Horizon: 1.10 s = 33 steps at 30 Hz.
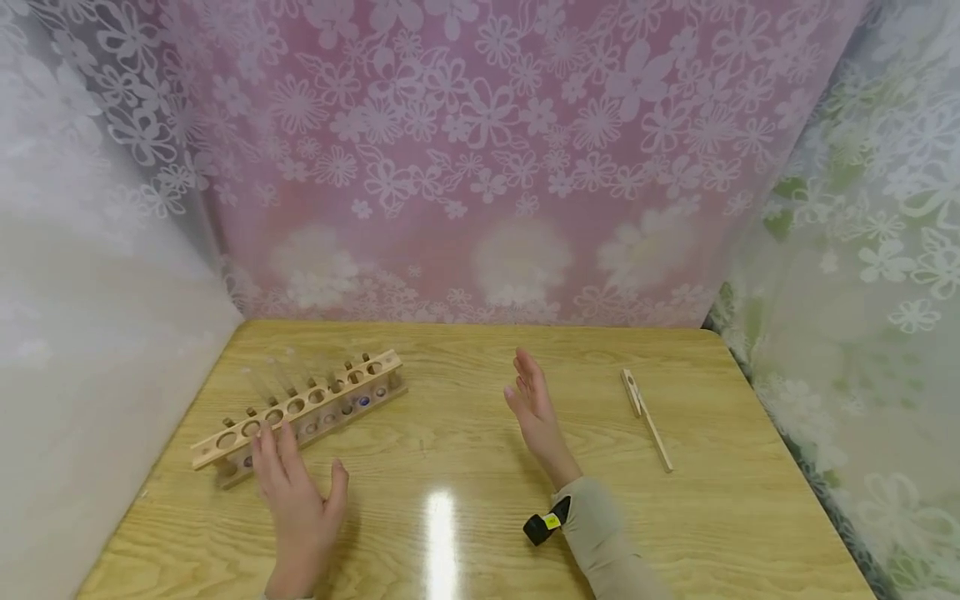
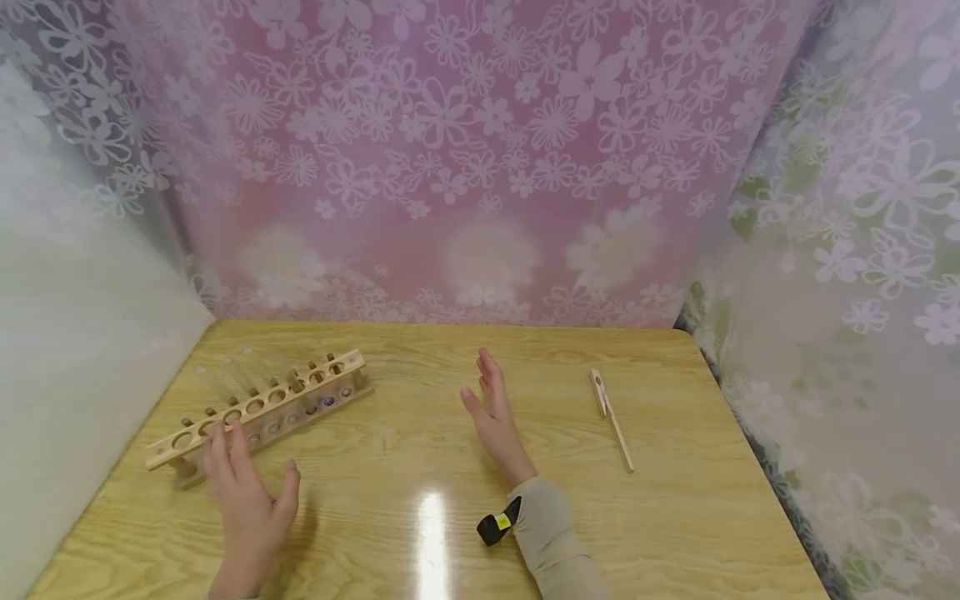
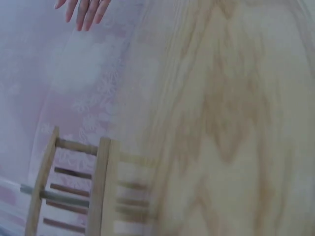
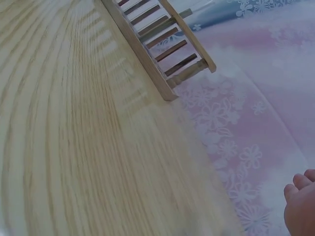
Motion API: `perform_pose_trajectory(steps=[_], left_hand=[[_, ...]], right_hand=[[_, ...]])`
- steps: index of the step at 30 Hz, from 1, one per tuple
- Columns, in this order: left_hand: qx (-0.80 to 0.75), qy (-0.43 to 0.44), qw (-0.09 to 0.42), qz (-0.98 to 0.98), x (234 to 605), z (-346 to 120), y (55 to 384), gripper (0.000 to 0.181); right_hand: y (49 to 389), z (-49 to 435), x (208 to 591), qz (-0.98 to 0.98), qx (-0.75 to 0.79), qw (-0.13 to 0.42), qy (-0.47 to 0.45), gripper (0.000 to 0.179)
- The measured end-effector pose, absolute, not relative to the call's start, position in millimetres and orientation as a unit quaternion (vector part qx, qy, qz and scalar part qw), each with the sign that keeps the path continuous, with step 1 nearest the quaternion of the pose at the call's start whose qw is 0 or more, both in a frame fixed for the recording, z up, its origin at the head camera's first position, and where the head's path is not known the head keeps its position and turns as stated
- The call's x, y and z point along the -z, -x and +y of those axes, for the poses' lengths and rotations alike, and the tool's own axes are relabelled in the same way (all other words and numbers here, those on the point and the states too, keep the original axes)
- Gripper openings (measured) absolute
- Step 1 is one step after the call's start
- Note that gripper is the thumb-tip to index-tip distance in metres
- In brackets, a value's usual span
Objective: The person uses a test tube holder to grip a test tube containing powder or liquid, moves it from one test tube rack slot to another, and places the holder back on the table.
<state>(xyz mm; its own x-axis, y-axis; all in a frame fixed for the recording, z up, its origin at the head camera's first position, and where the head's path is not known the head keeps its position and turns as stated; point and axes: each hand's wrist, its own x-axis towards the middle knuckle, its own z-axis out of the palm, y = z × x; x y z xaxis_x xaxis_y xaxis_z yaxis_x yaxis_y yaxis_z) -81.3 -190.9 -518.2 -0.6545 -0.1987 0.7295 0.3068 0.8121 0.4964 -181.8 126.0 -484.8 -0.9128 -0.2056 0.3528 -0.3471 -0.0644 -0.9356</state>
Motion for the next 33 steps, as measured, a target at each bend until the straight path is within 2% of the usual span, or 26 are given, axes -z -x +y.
perform_pose_trajectory(steps=[4, 8, 14, 19, 28, 33], left_hand=[[0.325, -0.019, 0.440, -0.837, 525.8, -203.1, 77.6, 0.087], [0.358, -0.086, 0.441, -0.818, 533.0, -213.1, 73.5, 0.092], [0.423, -0.182, 0.401, -0.792, 540.6, -219.3, 67.5, 0.094], [0.463, -0.231, 0.383, -0.765, 551.6, -226.5, 66.3, 0.094], [0.532, -0.287, 0.310, -0.733, 555.7, -239.8, 74.1, 0.090], [0.559, -0.303, 0.298, -0.712, 552.7, -245.6, 80.9, 0.087]], right_hand=[[190.3, 111.2, 497.6, -0.674, -0.707, 0.040, -0.211, 0.062], [203.1, 96.7, 522.0, -0.660, -0.720, 0.034, -0.212, 0.062], [211.7, 75.2, 540.1, -0.635, -0.743, 0.024, -0.211, 0.060], [210.0, 57.0, 534.7, -0.606, -0.769, -0.017, -0.201, 0.059], [232.6, 27.5, 559.5, -0.573, -0.791, -0.020, -0.212, 0.058], [238.5, 15.3, 564.6, -0.536, -0.815, -0.035, -0.218, 0.058]])
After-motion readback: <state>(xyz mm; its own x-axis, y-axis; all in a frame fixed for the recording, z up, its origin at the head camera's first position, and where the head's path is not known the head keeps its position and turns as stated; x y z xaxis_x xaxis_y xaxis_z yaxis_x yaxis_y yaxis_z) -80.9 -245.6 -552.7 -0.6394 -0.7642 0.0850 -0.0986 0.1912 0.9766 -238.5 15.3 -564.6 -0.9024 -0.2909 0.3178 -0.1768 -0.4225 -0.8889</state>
